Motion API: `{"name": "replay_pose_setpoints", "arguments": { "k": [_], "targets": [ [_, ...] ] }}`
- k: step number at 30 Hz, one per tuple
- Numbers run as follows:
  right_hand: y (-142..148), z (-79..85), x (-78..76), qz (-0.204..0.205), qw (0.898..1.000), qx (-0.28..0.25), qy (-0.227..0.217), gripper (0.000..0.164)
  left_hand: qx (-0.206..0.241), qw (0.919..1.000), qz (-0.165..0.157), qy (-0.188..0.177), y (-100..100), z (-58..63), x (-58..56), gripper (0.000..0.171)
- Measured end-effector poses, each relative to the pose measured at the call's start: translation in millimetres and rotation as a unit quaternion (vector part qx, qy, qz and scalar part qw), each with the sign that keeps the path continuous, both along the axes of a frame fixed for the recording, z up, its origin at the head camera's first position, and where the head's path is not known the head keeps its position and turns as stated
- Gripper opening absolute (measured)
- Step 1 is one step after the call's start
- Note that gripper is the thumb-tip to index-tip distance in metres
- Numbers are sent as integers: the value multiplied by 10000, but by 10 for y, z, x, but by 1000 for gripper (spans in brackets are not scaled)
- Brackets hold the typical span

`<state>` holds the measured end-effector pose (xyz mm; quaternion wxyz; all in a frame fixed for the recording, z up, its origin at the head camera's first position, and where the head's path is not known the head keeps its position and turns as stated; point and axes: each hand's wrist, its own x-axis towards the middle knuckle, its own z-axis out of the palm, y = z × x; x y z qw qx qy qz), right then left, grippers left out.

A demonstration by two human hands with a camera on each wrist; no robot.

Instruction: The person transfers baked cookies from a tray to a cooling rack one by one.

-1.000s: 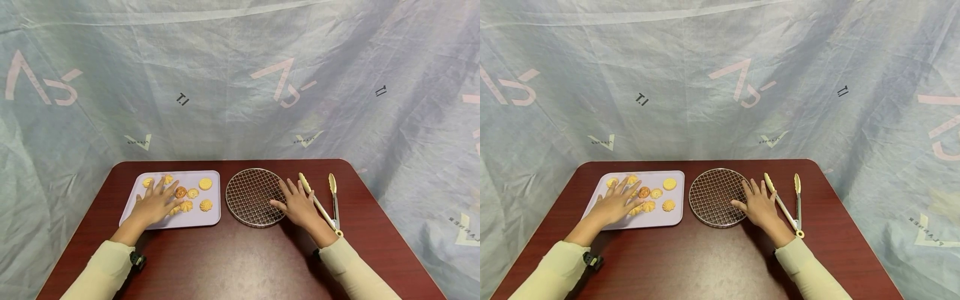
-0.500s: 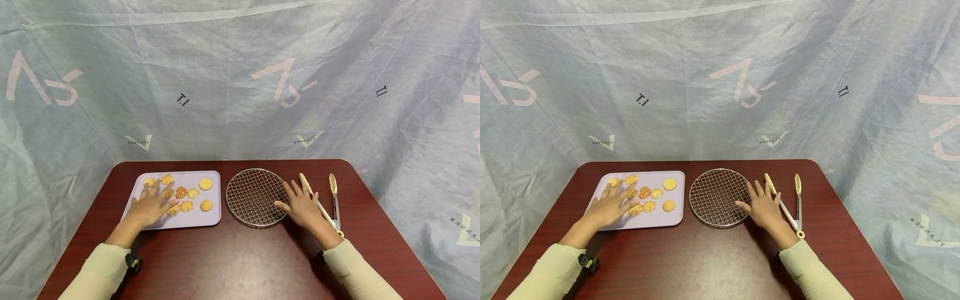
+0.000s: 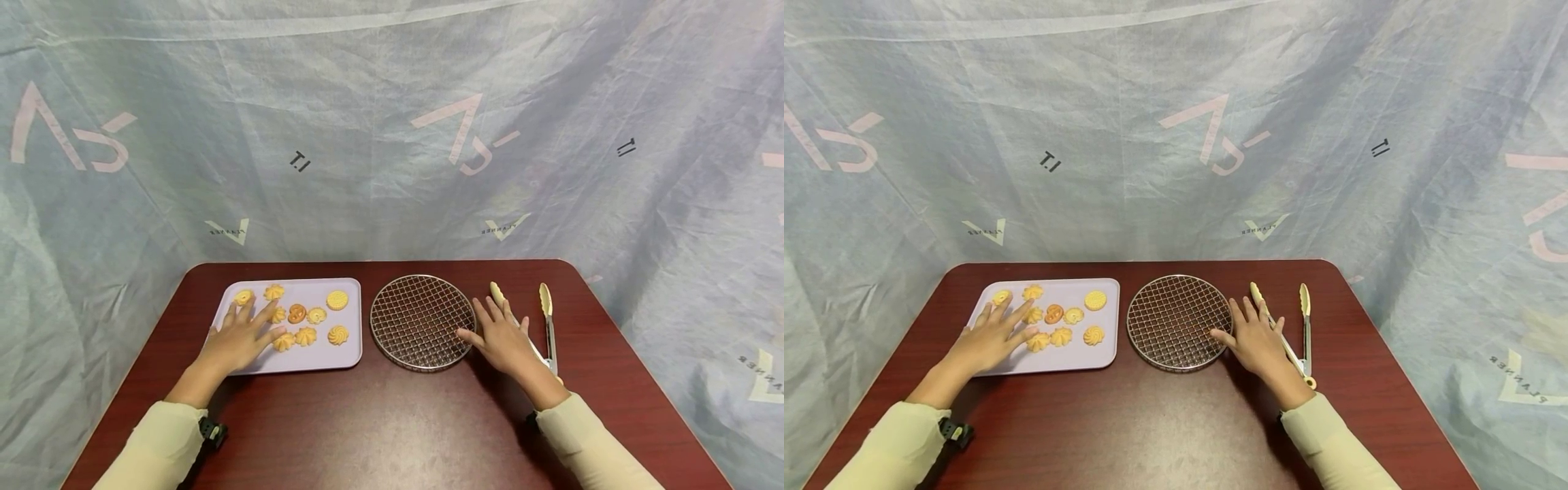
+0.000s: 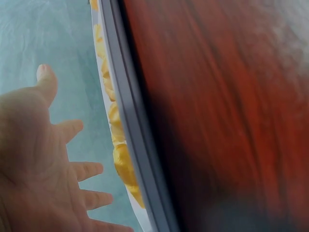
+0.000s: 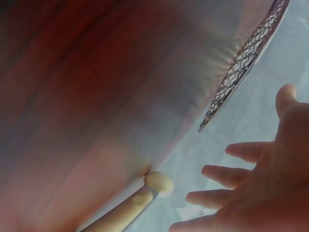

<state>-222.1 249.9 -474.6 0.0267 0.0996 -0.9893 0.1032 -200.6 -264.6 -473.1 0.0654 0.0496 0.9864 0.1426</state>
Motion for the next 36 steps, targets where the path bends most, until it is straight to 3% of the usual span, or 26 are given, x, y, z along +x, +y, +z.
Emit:
{"name": "replay_pose_setpoints", "arguments": {
  "k": [10,29,36],
  "targets": [
    [137,23,37,-132,9992,-170,-327,86,-101,9999,29,32,-96,-38,14,83],
    [310,-1,81,-269,9995,-16,-184,86,242,9992,212,-217,-319,-61,124,82],
    [387,7,100,-377,9986,-17,-361,92,255,9992,221,-235,-412,-111,126,82]
  ]
}}
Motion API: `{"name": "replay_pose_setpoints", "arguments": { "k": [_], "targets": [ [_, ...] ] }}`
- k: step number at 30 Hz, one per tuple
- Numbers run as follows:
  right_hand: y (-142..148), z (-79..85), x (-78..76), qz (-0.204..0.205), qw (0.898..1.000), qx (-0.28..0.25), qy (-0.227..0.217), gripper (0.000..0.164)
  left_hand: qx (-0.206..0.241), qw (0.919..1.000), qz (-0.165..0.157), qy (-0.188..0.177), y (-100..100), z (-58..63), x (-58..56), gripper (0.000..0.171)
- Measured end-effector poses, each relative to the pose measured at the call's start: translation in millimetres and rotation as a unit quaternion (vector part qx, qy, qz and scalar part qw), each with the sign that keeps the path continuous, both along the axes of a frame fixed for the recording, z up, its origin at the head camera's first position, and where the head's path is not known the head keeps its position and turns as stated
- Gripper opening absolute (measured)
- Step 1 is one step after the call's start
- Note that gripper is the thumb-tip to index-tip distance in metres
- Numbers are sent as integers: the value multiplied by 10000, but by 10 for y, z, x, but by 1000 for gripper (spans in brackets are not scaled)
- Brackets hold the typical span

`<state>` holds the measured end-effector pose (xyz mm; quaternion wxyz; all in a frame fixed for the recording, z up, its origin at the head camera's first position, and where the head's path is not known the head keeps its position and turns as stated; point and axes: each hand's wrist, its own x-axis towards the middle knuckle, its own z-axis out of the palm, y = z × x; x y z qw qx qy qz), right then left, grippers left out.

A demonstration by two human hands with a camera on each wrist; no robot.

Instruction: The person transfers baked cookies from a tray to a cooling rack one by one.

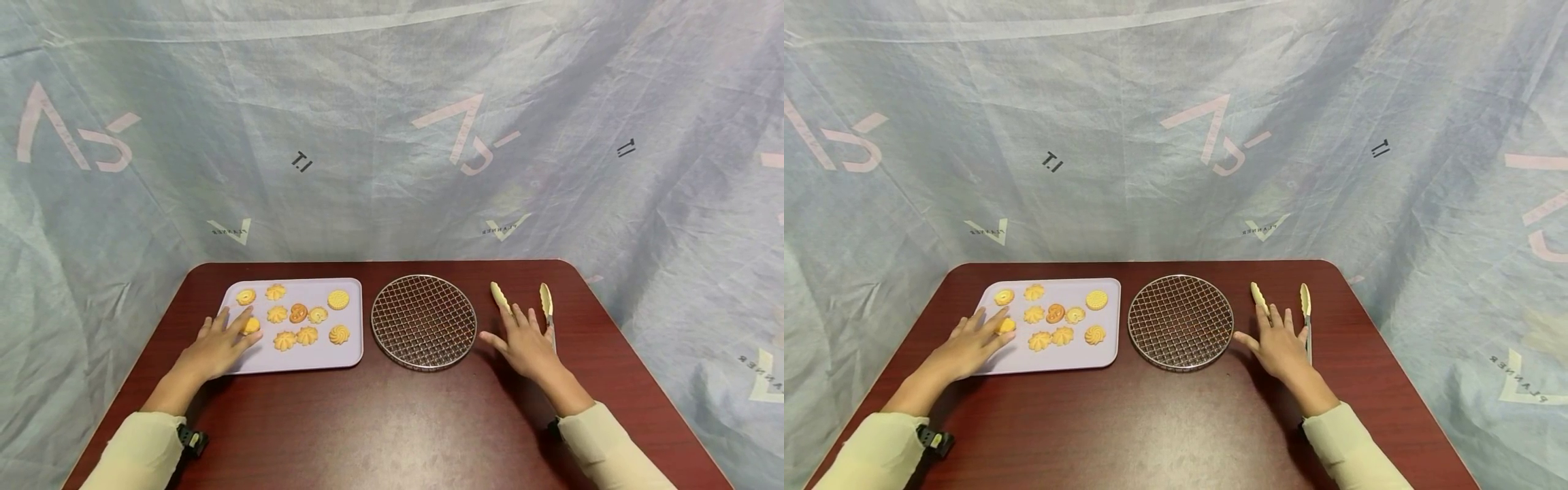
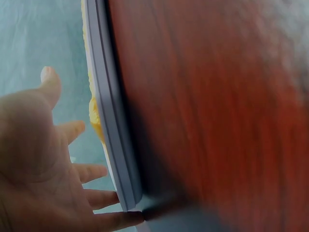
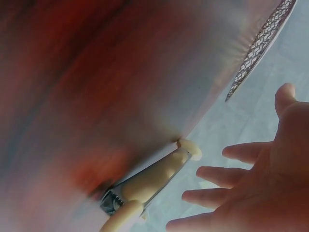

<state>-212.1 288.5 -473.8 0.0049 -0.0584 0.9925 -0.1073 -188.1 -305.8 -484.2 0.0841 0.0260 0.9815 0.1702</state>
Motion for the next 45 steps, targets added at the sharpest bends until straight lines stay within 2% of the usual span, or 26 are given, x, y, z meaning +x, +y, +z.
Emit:
{"name": "replay_pose_setpoints", "arguments": {
  "k": [8,14,19,26,35,40,45],
  "targets": [
    [68,-6,21,-228,9997,-63,69,90,-113,9996,228,-123,-88,5,18,90],
    [143,-12,45,-404,9990,-162,-115,97,-132,9992,344,-125,-138,9,24,95],
    [212,-20,65,-500,9983,-238,-171,102,-142,9992,365,-72,-176,24,18,86],
    [278,-9,65,-553,9977,-350,-199,105,-244,9990,300,223,-228,59,-14,69],
    [376,-8,62,-781,9949,-427,-468,108,381,9976,369,434,-316,6,-97,48],
    [422,-6,65,-754,9953,-472,-390,109,918,9934,456,518,-414,-70,-103,47],
    [480,-42,54,-693,9966,-362,-247,109,1216,9886,530,716,-483,-141,-101,45]
  ]
}}
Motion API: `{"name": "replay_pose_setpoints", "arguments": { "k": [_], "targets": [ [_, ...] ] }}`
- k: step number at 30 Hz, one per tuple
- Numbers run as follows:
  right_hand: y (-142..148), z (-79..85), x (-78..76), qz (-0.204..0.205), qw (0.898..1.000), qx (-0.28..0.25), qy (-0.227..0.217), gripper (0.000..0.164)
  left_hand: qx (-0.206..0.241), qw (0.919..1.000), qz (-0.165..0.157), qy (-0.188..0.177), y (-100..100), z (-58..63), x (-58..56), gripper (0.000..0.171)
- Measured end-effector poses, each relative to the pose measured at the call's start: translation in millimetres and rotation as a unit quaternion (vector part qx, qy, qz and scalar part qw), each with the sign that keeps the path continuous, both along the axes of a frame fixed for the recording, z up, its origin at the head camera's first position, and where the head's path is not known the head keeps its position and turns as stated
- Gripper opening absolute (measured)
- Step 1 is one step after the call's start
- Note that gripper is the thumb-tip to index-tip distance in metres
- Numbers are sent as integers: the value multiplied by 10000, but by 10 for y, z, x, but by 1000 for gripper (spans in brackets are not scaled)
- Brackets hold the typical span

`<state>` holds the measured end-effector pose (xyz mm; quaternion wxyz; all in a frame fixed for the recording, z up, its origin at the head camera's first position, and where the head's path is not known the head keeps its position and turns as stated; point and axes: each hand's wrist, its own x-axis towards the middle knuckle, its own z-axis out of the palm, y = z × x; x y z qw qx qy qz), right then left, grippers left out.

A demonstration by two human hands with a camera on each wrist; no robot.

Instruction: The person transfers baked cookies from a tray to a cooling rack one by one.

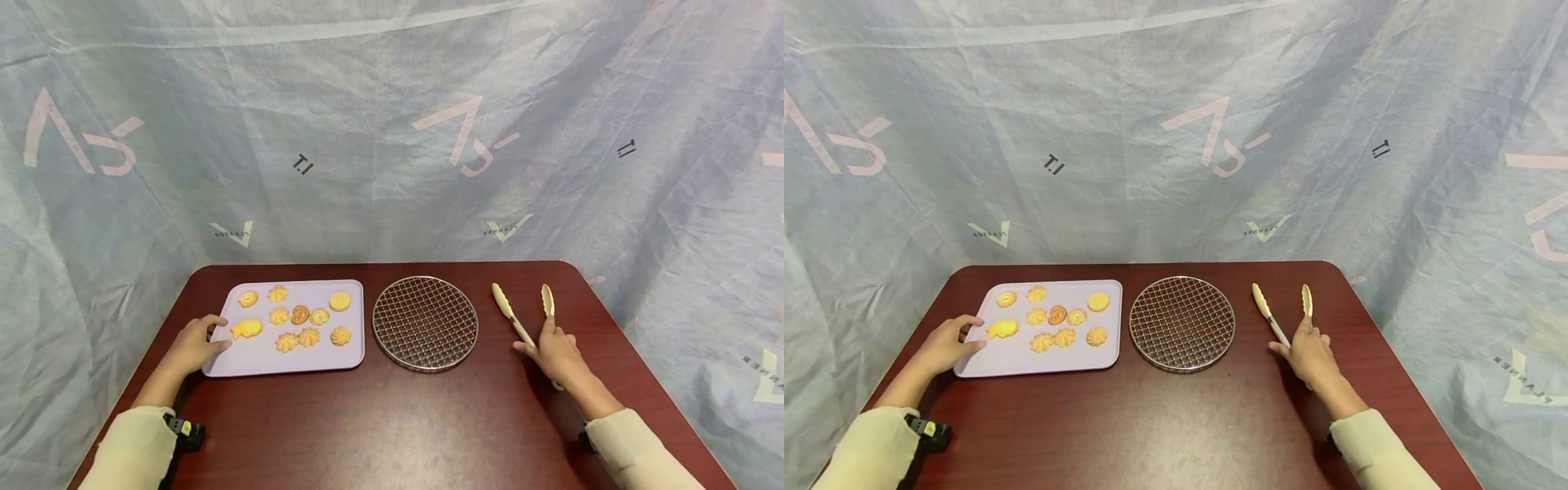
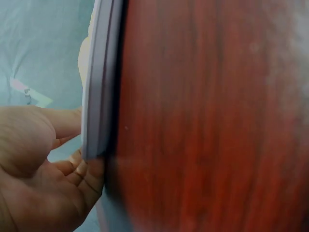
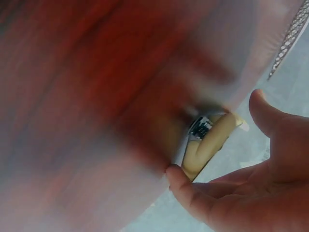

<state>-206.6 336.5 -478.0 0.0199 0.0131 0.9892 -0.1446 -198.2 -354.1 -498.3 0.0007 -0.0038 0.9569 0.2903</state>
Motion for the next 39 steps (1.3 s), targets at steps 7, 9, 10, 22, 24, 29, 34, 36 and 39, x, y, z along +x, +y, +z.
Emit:
{"name": "replay_pose_setpoints", "arguments": {
  "k": [7,9,10,22,24,29,34,36,39],
  "targets": [
    [71,-63,-46,-20,9997,163,176,103,258,9996,74,87,-32,-37,-8,41],
    [89,-76,-71,-55,9996,119,269,101,295,9995,100,48,-32,-28,-11,42],
    [96,-87,-86,-80,9995,100,295,100,310,9995,110,29,-32,-25,-12,42],
    [158,-75,-202,-321,9985,-320,-314,113,207,9996,166,-43,-53,-65,-21,42],
    [183,-70,-217,-344,9976,-443,-401,114,218,9996,158,-42,-51,-63,-19,42],
    [238,-40,-233,-315,9956,-754,-466,108,252,9996,107,-37,-42,-47,-12,43],
    [279,8,-224,-231,9927,-1044,-558,98,250,9996,86,-60,-36,-32,-7,42],
    [284,24,-214,-209,9921,-1111,-552,94,244,9997,80,-59,-35,-31,-7,42],
    [278,44,-200,-235,9879,-1413,-593,83,221,9997,66,-38,-35,-36,-9,42]
  ]
}}
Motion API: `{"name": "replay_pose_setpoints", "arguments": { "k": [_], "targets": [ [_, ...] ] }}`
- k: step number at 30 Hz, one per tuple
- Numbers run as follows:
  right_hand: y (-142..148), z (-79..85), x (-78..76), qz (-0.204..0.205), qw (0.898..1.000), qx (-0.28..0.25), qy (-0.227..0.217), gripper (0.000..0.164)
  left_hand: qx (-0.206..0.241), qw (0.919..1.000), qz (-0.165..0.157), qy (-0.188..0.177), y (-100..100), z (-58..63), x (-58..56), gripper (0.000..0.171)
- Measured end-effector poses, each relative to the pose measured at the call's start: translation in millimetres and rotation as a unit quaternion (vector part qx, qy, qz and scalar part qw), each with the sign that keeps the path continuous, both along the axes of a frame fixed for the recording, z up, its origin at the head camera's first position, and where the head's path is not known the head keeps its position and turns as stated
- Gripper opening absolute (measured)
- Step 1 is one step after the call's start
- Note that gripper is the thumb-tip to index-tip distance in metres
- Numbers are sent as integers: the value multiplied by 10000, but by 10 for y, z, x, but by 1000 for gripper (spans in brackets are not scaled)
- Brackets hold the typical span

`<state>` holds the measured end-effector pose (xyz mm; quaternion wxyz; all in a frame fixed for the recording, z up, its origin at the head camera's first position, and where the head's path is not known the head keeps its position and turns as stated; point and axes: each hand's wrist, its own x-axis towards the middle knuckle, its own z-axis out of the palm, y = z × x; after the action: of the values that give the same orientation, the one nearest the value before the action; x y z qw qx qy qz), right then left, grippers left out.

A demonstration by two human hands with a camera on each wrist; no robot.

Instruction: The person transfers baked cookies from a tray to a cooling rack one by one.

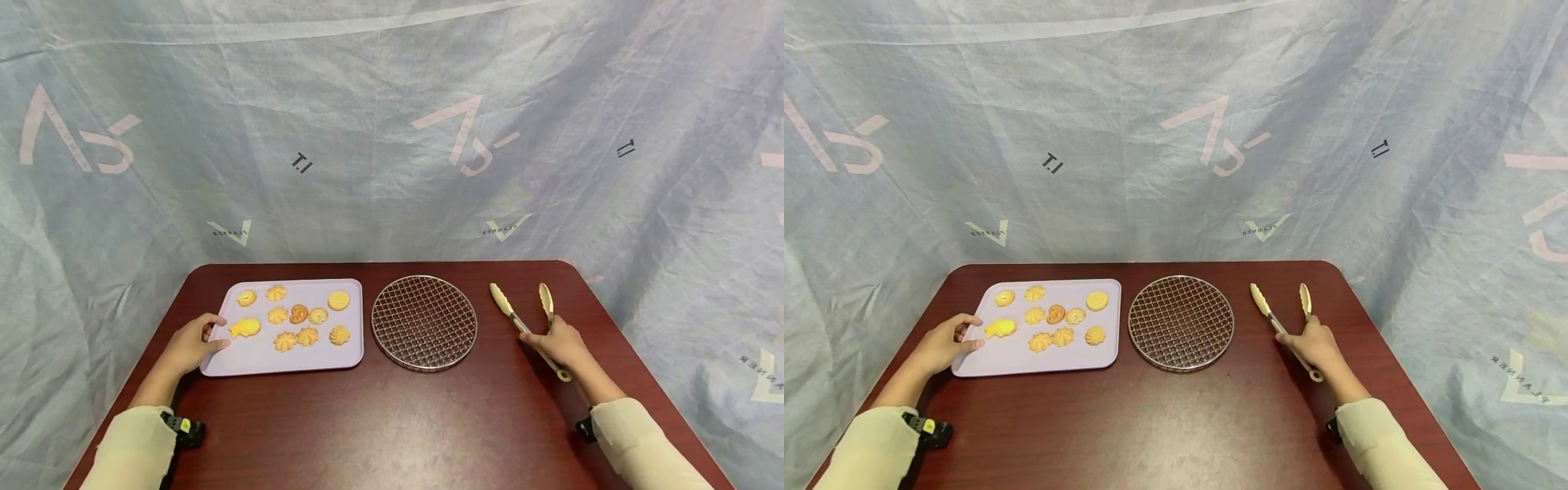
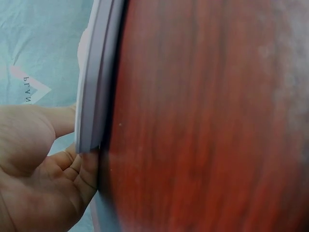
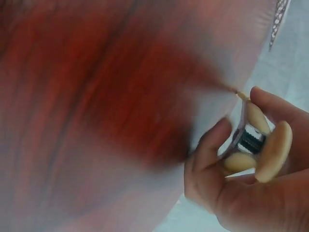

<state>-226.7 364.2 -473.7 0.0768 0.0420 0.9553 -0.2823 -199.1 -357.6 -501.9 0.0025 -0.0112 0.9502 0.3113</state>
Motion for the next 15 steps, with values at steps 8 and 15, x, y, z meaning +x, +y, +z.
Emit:
{"name": "replay_pose_setpoints", "arguments": {
  "k": [8,15],
  "targets": [
    [-15,18,20,-306,9942,-988,-281,73,18,10000,13,-3,0,5,-5,42],
    [-24,19,48,-430,9938,-986,-287,91,12,10000,2,8,0,1,-9,42]
  ]
}}
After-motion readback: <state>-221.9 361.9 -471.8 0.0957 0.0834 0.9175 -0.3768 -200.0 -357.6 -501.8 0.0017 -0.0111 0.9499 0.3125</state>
